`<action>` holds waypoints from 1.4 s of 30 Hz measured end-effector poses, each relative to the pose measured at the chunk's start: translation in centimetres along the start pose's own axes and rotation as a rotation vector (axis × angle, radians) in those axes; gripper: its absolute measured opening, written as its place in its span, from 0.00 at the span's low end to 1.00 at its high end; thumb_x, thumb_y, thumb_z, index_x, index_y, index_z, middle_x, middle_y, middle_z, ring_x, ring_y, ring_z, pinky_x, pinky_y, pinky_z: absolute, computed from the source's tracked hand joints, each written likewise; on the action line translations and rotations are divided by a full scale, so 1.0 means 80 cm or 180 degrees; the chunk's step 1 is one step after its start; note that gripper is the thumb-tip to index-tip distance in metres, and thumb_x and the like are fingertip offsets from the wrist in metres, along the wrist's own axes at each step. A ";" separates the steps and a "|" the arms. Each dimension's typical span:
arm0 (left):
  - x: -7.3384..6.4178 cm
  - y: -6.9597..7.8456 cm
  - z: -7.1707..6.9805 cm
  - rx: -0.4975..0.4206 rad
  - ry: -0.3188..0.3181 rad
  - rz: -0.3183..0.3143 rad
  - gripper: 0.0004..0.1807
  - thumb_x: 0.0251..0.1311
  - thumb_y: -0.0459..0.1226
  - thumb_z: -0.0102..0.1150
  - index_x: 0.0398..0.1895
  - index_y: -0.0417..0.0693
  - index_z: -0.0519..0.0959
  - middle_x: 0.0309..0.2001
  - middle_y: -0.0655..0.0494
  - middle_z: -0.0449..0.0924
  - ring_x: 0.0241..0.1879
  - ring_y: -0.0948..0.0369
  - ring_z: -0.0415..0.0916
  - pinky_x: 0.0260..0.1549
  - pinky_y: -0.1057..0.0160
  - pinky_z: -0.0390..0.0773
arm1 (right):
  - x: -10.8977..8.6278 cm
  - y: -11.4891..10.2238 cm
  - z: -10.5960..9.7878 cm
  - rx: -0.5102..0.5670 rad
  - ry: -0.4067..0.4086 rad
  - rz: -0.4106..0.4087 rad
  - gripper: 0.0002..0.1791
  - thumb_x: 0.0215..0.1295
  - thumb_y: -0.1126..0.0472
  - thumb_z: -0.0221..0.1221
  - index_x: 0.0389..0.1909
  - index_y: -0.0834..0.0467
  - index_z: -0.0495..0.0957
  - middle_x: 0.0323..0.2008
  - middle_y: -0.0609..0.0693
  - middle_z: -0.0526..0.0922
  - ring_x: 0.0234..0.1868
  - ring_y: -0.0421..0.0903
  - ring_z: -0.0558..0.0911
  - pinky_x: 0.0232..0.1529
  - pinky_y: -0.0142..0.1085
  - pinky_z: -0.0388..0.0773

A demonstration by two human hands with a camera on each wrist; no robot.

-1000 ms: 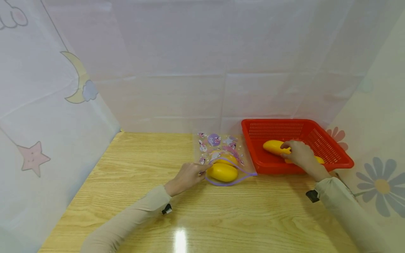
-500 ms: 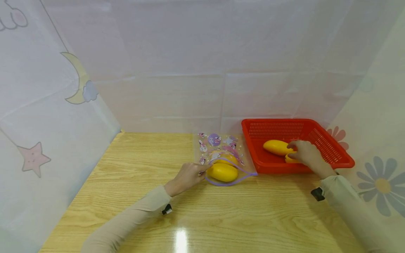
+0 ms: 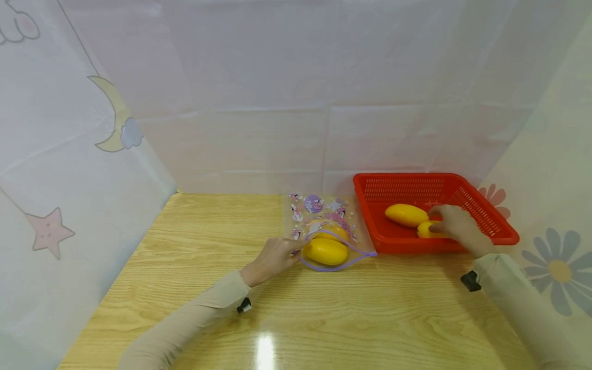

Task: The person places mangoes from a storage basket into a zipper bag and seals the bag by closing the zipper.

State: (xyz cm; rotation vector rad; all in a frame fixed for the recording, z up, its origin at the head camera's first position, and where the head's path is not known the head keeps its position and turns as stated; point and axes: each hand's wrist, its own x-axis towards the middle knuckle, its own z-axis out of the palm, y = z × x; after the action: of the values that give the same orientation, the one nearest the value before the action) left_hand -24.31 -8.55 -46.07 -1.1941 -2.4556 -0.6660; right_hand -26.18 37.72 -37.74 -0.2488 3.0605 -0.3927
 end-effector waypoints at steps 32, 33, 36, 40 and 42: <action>0.000 -0.001 -0.001 -0.0010 -0.0039 0.0019 0.20 0.56 0.26 0.64 0.54 0.43 0.83 0.18 0.61 0.76 0.12 0.74 0.45 0.10 0.77 0.50 | -0.009 0.055 -0.012 0.0332 -0.0577 -0.0077 0.25 0.58 0.66 0.66 0.55 0.74 0.73 0.53 0.76 0.73 0.51 0.72 0.70 0.53 0.69 0.65; 0.000 0.000 -0.002 -0.0016 -0.0039 0.0019 0.20 0.56 0.26 0.64 0.54 0.43 0.83 0.18 0.61 0.77 0.12 0.75 0.45 0.10 0.78 0.50 | -0.009 0.056 -0.012 0.0357 -0.0605 -0.0079 0.25 0.59 0.66 0.65 0.55 0.74 0.73 0.53 0.76 0.73 0.51 0.72 0.69 0.53 0.69 0.65; 0.001 0.000 -0.003 -0.0022 -0.0046 0.0020 0.20 0.56 0.27 0.64 0.54 0.43 0.83 0.20 0.60 0.80 0.12 0.75 0.46 0.10 0.77 0.50 | -0.007 0.062 -0.012 0.0431 -0.0656 -0.0069 0.25 0.59 0.68 0.64 0.56 0.74 0.72 0.54 0.77 0.72 0.52 0.73 0.69 0.54 0.70 0.63; 0.001 0.001 -0.002 -0.0022 -0.0072 0.0001 0.20 0.56 0.27 0.64 0.54 0.43 0.83 0.23 0.59 0.82 0.12 0.74 0.47 0.11 0.77 0.50 | -0.005 0.069 -0.010 0.0499 -0.0716 -0.0063 0.26 0.58 0.68 0.64 0.57 0.74 0.71 0.55 0.77 0.71 0.52 0.73 0.67 0.54 0.71 0.62; 0.001 0.001 -0.002 -0.0029 -0.0081 -0.0004 0.20 0.56 0.26 0.64 0.54 0.43 0.83 0.20 0.60 0.79 0.12 0.74 0.46 0.11 0.77 0.49 | -0.004 0.071 -0.009 0.0519 -0.0741 -0.0041 0.27 0.57 0.68 0.65 0.57 0.74 0.71 0.55 0.77 0.70 0.53 0.74 0.67 0.55 0.71 0.61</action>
State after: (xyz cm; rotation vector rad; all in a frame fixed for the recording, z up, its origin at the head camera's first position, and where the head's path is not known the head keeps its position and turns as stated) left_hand -24.29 -8.54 -45.91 -1.2120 -2.4769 -0.6670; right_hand -26.80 43.38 -38.44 -0.2848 2.7829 -0.5673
